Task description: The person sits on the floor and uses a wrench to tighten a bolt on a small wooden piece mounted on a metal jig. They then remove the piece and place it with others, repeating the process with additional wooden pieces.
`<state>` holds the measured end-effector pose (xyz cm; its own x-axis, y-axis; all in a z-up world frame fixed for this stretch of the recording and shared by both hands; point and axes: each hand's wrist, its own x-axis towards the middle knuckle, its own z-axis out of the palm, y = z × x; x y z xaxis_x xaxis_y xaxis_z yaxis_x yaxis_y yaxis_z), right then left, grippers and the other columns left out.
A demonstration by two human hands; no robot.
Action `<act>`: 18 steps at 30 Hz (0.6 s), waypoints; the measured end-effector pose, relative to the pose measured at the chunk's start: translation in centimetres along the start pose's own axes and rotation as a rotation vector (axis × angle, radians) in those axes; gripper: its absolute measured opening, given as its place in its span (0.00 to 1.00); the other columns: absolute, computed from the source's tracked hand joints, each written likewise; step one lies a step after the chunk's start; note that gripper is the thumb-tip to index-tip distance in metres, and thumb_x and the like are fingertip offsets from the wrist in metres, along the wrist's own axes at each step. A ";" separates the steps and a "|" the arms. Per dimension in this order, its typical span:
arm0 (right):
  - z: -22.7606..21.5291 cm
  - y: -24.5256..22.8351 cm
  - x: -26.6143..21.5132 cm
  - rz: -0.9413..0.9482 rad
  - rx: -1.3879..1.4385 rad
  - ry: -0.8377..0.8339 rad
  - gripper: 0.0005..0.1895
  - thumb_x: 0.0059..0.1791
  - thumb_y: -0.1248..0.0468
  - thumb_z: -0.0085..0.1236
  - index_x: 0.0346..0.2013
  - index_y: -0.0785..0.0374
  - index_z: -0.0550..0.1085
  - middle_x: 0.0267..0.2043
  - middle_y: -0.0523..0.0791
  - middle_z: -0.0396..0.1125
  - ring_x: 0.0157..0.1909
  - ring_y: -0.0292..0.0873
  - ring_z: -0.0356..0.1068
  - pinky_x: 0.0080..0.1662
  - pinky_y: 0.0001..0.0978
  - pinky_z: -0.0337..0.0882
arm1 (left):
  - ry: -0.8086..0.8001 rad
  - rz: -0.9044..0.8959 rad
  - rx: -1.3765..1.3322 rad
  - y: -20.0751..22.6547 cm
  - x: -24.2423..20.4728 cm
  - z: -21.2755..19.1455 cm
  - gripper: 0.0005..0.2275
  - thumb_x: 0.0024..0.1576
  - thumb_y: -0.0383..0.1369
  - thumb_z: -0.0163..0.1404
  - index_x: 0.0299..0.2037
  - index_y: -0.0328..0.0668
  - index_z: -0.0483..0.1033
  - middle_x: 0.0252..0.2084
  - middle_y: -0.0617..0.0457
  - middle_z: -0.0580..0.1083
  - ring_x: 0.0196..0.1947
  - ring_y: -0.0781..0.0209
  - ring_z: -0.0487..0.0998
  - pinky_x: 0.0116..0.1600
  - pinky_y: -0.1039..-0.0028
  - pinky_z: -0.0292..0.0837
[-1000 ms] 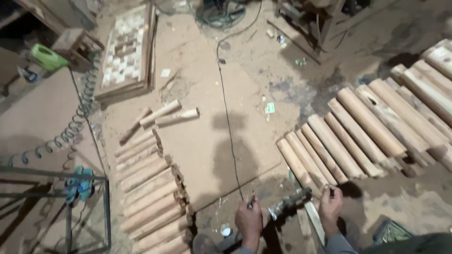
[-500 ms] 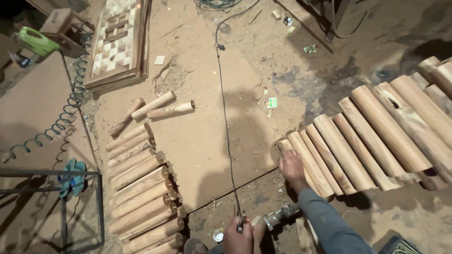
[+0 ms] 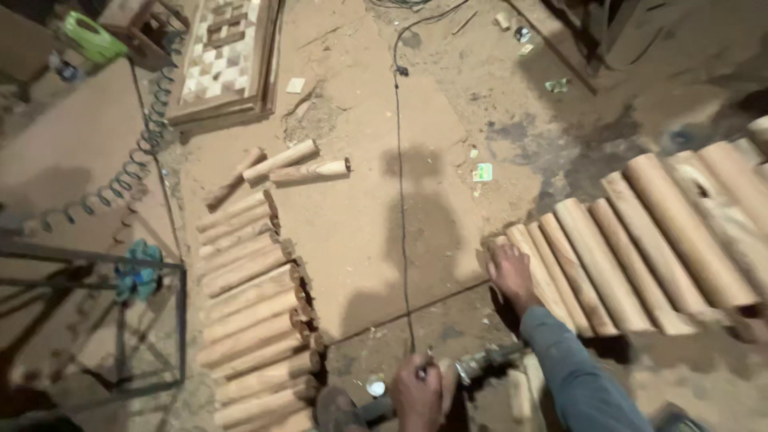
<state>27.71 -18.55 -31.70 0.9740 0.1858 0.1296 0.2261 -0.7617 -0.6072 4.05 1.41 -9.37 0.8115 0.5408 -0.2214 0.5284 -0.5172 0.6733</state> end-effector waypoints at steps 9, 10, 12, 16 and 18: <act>-27.0 4.2 -2.2 -0.294 -0.390 -0.553 0.09 0.48 0.61 0.55 0.40 0.63 0.74 0.38 0.55 0.72 0.42 0.60 0.72 0.43 0.53 0.72 | -0.028 0.080 0.261 0.3 1.4 -0.8 0.20 0.61 0.45 0.48 0.35 0.28 0.77 0.30 0.33 0.77 0.29 0.39 0.78 0.36 0.51 0.72; -30.0 5.6 -3.6 -0.248 -0.409 -0.501 0.10 0.48 0.61 0.56 0.40 0.63 0.73 0.37 0.56 0.72 0.41 0.61 0.72 0.42 0.54 0.72 | -0.072 0.074 0.289 0.7 2.2 -0.4 0.16 0.52 0.41 0.54 0.38 0.32 0.82 0.32 0.35 0.80 0.31 0.42 0.79 0.40 0.53 0.71; -33.6 7.5 -8.5 -0.130 -0.322 -0.381 0.12 0.50 0.58 0.59 0.39 0.64 0.74 0.36 0.57 0.72 0.39 0.62 0.71 0.41 0.54 0.71 | -0.080 0.130 0.115 0.8 2.0 -1.5 0.15 0.62 0.41 0.52 0.47 0.37 0.81 0.40 0.41 0.80 0.39 0.46 0.80 0.46 0.58 0.72; -33.9 11.7 -23.0 0.196 0.342 0.091 0.11 0.52 0.61 0.58 0.40 0.67 0.76 0.35 0.54 0.74 0.37 0.51 0.74 0.41 0.45 0.73 | -0.165 0.319 -0.295 1.6 0.0 -7.9 0.10 0.74 0.32 0.46 0.39 0.39 0.72 0.29 0.51 0.69 0.28 0.59 0.67 0.33 0.69 0.60; -30.7 13.6 -31.6 0.729 0.359 0.029 0.13 0.51 0.58 0.59 0.40 0.67 0.77 0.36 0.54 0.77 0.37 0.44 0.77 0.41 0.40 0.74 | -0.481 -0.103 -0.817 1.9 -1.4 -11.2 0.12 0.74 0.35 0.48 0.36 0.42 0.70 0.30 0.53 0.67 0.27 0.64 0.65 0.28 0.75 0.59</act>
<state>0.45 -53.85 -19.95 0.8758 -0.3001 -0.3781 -0.4787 -0.4390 -0.7604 1.10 7.04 0.11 0.8825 0.1325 -0.4512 0.4132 0.2397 0.8785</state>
